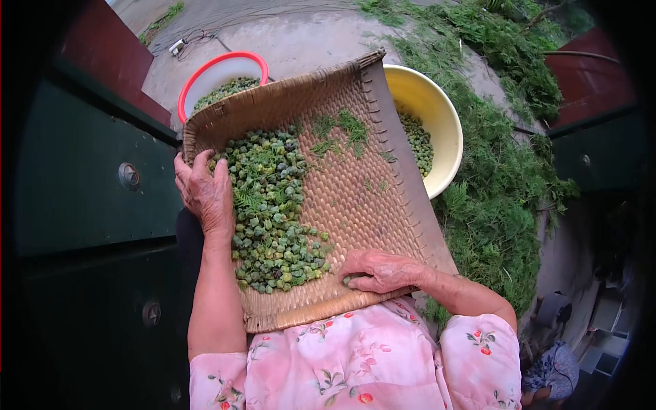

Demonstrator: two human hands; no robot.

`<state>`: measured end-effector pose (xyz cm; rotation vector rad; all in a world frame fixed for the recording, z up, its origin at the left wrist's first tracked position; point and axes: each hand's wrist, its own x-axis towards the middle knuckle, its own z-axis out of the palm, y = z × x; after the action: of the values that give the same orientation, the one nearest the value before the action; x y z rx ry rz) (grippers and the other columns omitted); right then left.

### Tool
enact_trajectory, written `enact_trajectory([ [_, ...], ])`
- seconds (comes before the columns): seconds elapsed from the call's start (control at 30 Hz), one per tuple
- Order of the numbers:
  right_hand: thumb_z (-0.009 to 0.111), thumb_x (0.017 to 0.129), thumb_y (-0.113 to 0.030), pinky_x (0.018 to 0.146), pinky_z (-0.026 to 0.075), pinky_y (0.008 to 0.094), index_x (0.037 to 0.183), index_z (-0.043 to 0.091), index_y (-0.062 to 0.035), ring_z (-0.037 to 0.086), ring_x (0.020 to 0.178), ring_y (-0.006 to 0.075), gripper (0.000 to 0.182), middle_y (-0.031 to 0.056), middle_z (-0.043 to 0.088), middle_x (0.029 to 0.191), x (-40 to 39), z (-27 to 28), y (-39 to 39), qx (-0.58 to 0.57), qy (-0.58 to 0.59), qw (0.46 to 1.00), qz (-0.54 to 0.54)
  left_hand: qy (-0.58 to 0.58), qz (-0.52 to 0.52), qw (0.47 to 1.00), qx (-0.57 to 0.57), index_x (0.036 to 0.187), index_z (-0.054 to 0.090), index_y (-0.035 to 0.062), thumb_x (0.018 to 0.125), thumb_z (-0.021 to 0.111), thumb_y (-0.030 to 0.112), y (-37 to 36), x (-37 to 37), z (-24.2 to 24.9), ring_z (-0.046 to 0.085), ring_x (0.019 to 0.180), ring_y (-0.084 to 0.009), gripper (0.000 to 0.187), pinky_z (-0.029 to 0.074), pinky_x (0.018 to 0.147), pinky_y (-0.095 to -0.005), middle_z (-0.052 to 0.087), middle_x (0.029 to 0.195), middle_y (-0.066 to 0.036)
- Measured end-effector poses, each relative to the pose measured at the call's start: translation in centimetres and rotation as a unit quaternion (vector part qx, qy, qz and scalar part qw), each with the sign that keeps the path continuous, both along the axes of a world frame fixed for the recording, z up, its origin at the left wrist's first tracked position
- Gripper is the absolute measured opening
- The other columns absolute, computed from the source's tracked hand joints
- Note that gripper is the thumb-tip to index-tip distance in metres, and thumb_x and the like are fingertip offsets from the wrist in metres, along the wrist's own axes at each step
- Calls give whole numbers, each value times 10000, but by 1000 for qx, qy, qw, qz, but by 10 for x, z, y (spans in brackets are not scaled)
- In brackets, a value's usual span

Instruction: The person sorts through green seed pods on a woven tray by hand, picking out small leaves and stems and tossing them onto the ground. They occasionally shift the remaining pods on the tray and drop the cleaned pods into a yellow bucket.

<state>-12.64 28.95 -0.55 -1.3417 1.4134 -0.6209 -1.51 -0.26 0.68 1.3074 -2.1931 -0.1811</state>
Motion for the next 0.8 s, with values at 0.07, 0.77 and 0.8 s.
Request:
enact_trajectory([
  [0.07,591,831,-209,898,448,413,1075,626,-19,576,1018,347,311,193,607,1035,1,-6,0,-8,0,1000,-25,0,-3,1000,4,1024,667,109,771,700,195,-1,1,1,444,1206,-370,269,390,987,-423,426,1338,-209],
  [0.77,607,873,-261,560,467,334,1035,628,-39,590,625,161,276,57,614,731,4,4,-15,89,-117,979,-138,-3,2,999,-36,992,653,82,717,701,144,3,1,0,464,1146,-396,286,416,938,-442,413,1344,-226],
  [0.8,613,887,-231,476,426,255,1050,629,-48,532,567,69,246,0,578,709,2,6,-16,163,-180,950,-196,0,1,999,-36,995,652,74,716,701,145,3,1,-1,463,1150,-396,292,418,935,-445,404,1356,-227],
])
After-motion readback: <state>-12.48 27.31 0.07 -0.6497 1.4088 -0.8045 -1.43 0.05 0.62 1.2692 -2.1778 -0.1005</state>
